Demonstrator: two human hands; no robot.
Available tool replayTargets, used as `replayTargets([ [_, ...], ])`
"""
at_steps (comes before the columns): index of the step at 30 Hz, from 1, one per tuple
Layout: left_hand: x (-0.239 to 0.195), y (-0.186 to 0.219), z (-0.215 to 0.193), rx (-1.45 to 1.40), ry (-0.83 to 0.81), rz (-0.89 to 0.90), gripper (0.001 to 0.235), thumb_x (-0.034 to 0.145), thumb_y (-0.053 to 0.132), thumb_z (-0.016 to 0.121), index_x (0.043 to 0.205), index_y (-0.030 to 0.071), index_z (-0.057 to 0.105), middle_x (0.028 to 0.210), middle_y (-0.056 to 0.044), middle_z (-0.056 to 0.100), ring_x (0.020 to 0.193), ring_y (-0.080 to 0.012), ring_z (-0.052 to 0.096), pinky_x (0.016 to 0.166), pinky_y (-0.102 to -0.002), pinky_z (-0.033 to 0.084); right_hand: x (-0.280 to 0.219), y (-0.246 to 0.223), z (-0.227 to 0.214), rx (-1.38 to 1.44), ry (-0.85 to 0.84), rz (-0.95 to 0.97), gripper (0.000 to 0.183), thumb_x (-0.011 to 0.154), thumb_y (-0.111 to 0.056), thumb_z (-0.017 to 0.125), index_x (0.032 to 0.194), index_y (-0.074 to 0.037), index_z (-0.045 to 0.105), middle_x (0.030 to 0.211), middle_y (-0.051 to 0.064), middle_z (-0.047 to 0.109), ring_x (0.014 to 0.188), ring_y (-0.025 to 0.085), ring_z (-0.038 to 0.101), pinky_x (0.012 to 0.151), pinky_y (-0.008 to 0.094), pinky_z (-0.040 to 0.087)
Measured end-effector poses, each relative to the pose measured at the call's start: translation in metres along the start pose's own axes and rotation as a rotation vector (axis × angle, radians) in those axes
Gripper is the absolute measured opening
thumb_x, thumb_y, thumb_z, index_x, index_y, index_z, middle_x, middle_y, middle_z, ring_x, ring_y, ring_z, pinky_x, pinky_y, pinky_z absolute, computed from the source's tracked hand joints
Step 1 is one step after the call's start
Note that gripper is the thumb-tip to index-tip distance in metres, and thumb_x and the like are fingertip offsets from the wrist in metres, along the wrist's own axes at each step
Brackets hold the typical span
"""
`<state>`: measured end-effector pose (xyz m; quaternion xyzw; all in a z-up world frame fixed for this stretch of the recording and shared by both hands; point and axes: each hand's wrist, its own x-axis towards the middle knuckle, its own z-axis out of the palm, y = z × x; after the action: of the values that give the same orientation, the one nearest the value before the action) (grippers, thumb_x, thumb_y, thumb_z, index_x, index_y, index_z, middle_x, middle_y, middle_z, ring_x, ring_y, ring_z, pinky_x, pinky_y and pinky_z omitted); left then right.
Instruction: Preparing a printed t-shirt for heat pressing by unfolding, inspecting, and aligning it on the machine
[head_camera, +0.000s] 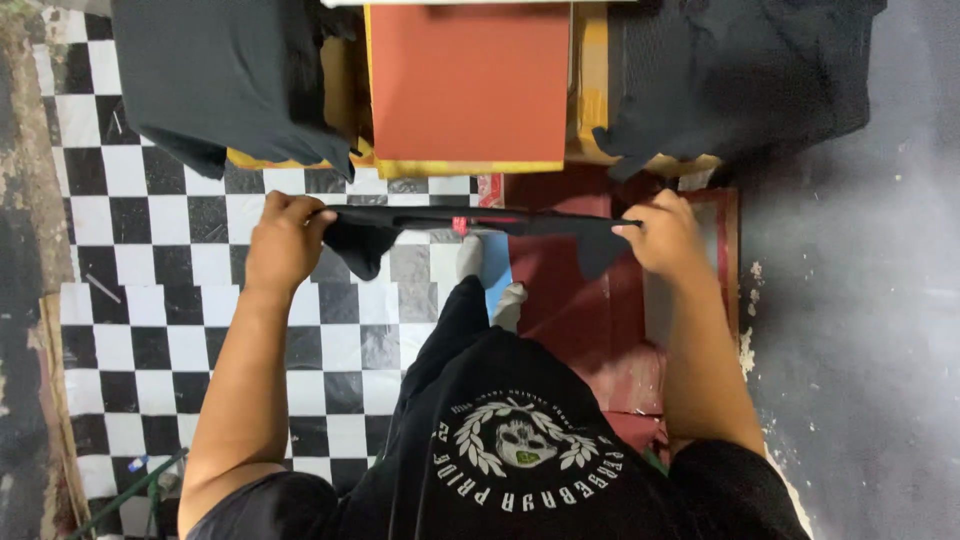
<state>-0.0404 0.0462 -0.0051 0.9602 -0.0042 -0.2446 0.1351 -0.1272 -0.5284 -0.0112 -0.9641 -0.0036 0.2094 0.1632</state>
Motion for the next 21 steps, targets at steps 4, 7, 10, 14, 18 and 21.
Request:
replayTargets([
  [4,0.080,0.008,-0.008,0.072,-0.091,-0.086,0.036,0.112,0.055,0.051,0.118,0.024,0.068,0.082,-0.010,0.073,0.091,-0.0405,0.075,0.086,-0.055,0.059,0.072,-0.020,-0.017,0.196,-0.121,0.171,0.034,0.105,-0.034,0.064,0.120,-0.006,0.076,0.110,0.023,0.074,0.110,0.041,0.068,0.102,0.048,0.048],
  [7,0.173,0.004,0.028,-0.164,-0.035,-0.151,0.033,0.109,0.053,0.059,0.115,0.022,0.069,0.094,-0.011,0.076,0.097,-0.0397,0.073,0.089,-0.054,0.056,0.162,-0.008,0.010,0.412,-0.045,0.373,0.025,0.099,-0.026,0.072,0.116,-0.007,0.073,0.059,0.003,0.069,0.066,0.025,0.073,0.071,0.036,0.057],
  [10,0.261,0.005,0.066,-0.424,0.271,-0.070,0.024,0.108,0.039,0.068,0.108,0.015,0.069,0.094,-0.014,0.076,0.095,-0.0427,0.071,0.082,-0.058,0.053,0.250,0.008,0.054,0.436,0.246,0.428,0.023,0.099,-0.033,0.072,0.081,-0.020,0.068,0.047,-0.001,0.058,0.061,0.026,0.070,0.064,0.038,0.053],
  [14,0.317,0.023,0.117,-0.861,0.029,0.275,0.072,0.106,0.029,0.066,0.159,0.012,0.020,0.158,-0.016,0.045,0.146,-0.0318,0.043,0.120,-0.042,0.033,0.333,0.003,0.110,0.816,0.451,0.385,0.020,0.095,-0.011,0.071,0.111,-0.012,0.059,0.099,0.005,0.069,0.086,0.017,0.065,0.077,0.031,0.050],
  [18,0.310,0.001,0.209,-0.608,0.136,0.245,0.080,0.098,0.012,0.068,0.158,-0.004,0.018,0.160,-0.033,0.036,0.149,-0.0468,0.036,0.126,-0.046,0.028,0.316,-0.008,0.199,0.484,0.128,0.401,0.083,0.094,-0.017,0.077,0.159,-0.007,0.027,0.162,0.022,0.035,0.152,0.038,0.030,0.125,0.044,0.021],
  [21,0.252,0.010,0.227,-0.605,-0.012,-0.240,0.079,0.100,0.028,0.072,0.160,0.007,0.027,0.155,-0.031,0.037,0.148,-0.0465,0.035,0.128,-0.052,0.029,0.258,-0.054,0.200,0.470,0.134,0.638,0.065,0.097,-0.009,0.071,0.153,-0.010,0.039,0.145,0.032,0.045,0.142,0.049,0.042,0.120,0.058,0.038],
])
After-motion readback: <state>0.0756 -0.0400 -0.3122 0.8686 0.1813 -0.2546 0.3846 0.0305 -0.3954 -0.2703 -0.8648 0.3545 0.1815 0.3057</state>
